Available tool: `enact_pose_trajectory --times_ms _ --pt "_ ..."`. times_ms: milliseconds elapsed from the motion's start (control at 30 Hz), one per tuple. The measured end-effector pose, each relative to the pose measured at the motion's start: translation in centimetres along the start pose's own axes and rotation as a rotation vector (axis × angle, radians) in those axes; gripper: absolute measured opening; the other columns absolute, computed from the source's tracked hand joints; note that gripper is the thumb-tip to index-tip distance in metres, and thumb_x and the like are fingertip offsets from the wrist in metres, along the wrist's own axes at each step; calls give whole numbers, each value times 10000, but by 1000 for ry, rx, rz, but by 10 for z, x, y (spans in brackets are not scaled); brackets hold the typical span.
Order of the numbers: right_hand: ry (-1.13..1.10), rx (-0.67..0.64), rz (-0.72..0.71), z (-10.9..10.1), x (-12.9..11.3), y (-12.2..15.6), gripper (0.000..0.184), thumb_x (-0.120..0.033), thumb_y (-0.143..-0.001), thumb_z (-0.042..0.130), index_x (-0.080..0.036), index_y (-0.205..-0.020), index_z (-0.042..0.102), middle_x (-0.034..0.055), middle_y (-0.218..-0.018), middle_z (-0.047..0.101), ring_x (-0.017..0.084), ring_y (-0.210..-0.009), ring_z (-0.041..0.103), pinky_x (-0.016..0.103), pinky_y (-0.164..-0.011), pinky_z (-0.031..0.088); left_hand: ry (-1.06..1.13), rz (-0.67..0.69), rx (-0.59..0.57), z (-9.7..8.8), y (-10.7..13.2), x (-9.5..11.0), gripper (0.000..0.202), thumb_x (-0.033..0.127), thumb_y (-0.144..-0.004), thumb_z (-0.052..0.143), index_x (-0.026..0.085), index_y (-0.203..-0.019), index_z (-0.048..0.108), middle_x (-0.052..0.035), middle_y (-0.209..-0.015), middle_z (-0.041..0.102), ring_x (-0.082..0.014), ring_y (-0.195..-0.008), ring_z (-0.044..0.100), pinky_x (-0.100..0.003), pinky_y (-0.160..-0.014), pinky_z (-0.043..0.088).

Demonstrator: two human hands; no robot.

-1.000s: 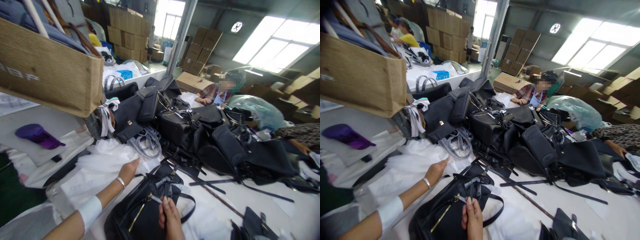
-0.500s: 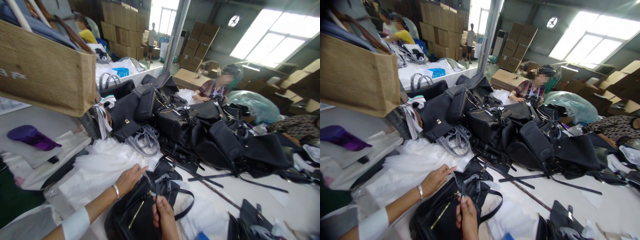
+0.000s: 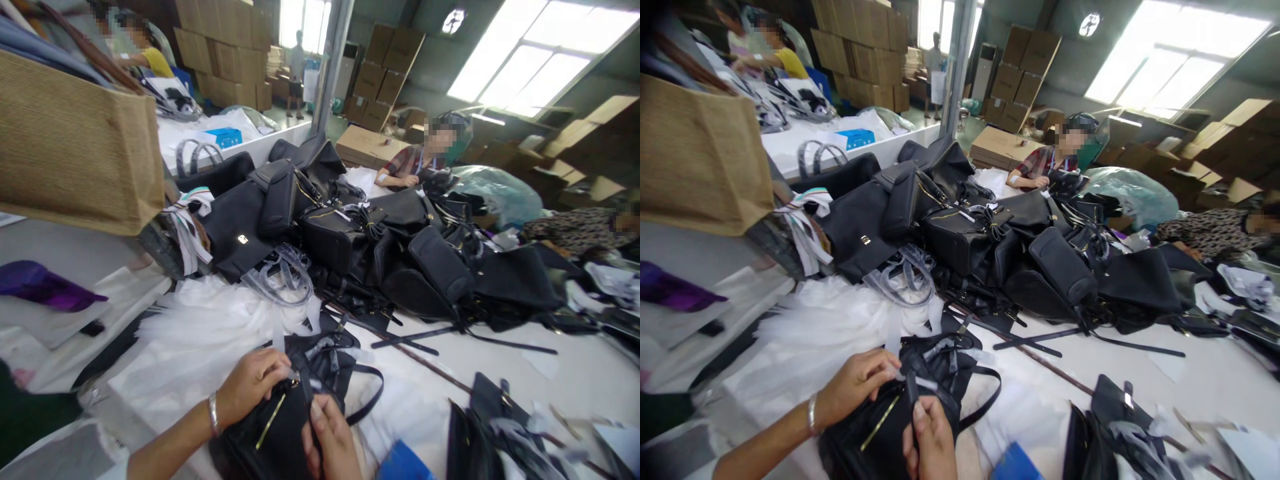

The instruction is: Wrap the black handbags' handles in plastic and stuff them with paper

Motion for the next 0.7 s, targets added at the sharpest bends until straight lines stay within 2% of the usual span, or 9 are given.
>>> enact_pose_trajectory --times_ms 67,167,200,267,333,400,500,600,700 --pt "6 36 -23 1 1 3 469 -660 -818 490 -198 -902 500 -92 -465 455 29 -290 232 139 -289 192 71 -87 -27 5 10 1 269 387 -900 460 202 -802 628 -7 -813 685 -96 -470 538 -250 -602 461" --pt "64 80 -71 3 -4 5 446 -607 -810 543 -199 -990 532 -65 -556 507 53 -353 318 155 -329 263 83 -150 -23 11 18 3 231 373 -864 507 212 -721 591 32 -581 617 -126 -476 552 -253 -559 433" --pt "108 94 -113 5 -8 5 429 -568 -805 576 -199 -1022 547 -42 -621 550 74 -416 406 167 -381 337 67 -154 -31 13 19 4 210 357 -853 517 220 -706 579 42 -532 586 -137 -481 554 -258 -562 429" --pt "217 124 -209 9 -17 5 390 -472 -798 621 -201 -1075 578 5 -784 620 135 -642 554 214 -584 463 26 -136 -73 15 20 8 173 327 -836 531 232 -695 560 50 -506 562 -149 -495 557 -265 -577 426" --pt "297 131 -258 13 -24 3 345 -404 -791 636 -194 -1064 620 26 -885 646 181 -820 576 257 -753 466 17 -113 -129 16 20 12 156 318 -825 545 234 -694 550 50 -531 570 -148 -501 557 -263 -589 424" --pt "310 123 -235 15 -28 1 275 -401 -790 627 -177 -945 667 20 -830 648 183 -790 568 260 -737 456 78 -128 -187 17 20 12 142 323 -815 557 227 -711 548 52 -545 567 -138 -482 547 -253 -556 413" --pt "294 130 -186 12 -27 -4 274 -437 -773 632 -164 -764 662 -3 -687 609 163 -677 540 244 -638 434 270 -210 -247 19 20 4 107 312 -788 578 209 -780 552 54 -569 552 -124 -472 539 -224 -481 385" --pt "320 185 -180 8 -25 -6 279 -444 -762 641 -167 -728 629 -22 -635 571 146 -626 509 232 -595 410 382 -253 -242 21 20 -5 117 269 -748 606 193 -823 558 63 -576 533 -109 -480 522 -202 -466 369" --pt "382 214 -192 6 -23 -8 236 -400 -778 635 -171 -739 598 -26 -662 569 138 -640 502 225 -611 401 345 -242 -203 22 17 -10 70 251 -767 573 182 -761 579 64 -520 511 -99 -464 481 -203 -473 343"
Point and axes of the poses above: each hand's wrist, its own y-axis away from the middle knuckle, its own z-axis out of the palm, x = y × z, the point moved 2 cm from there along -y, towards the middle knuckle
